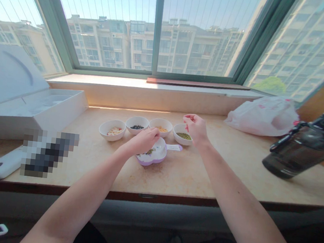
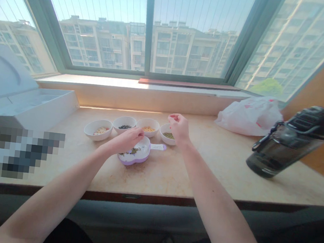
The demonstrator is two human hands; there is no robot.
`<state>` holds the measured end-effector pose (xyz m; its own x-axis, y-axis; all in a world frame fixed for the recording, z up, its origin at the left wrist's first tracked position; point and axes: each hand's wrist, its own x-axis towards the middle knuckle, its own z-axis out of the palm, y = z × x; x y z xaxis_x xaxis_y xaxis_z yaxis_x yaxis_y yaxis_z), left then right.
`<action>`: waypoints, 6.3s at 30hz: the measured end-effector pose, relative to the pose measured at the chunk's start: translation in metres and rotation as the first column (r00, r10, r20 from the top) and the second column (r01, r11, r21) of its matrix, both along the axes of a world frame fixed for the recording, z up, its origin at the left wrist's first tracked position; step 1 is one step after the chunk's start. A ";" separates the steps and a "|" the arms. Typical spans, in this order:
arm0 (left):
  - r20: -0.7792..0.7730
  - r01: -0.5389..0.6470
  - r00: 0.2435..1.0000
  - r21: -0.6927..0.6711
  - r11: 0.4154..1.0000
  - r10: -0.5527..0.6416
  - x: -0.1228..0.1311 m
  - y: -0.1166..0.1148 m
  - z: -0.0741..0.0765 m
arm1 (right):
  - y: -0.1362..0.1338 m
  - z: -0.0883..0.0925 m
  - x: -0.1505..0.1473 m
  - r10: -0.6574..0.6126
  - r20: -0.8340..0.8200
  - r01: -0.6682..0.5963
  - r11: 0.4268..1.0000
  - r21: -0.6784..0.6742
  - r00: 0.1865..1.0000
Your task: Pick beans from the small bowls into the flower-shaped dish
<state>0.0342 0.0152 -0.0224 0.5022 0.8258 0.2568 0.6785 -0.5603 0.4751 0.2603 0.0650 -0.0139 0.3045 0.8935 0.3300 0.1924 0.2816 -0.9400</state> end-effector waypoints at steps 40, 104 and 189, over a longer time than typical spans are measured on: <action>0.731 0.461 0.629 -0.624 0.630 0.264 0.006 -0.006 0.008 | -0.037 0.002 -0.025 0.737 0.099 -0.719 0.675 -0.166 0.669; 0.171 -0.041 0.985 0.312 0.949 -0.013 -0.005 0.000 0.008 | -0.005 -0.006 0.002 -0.050 0.716 0.104 0.994 -0.032 0.697; -0.403 -0.055 0.915 -0.059 0.997 0.027 -0.022 -0.020 0.032 | -0.008 -0.003 0.008 -0.067 0.792 0.177 0.983 -0.053 0.607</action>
<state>0.0124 -0.0044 0.0096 0.5165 0.8561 -0.0162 0.8417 -0.5042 0.1933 0.2681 0.0573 -0.0172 0.0870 0.9147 0.3946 0.8951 0.1020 -0.4340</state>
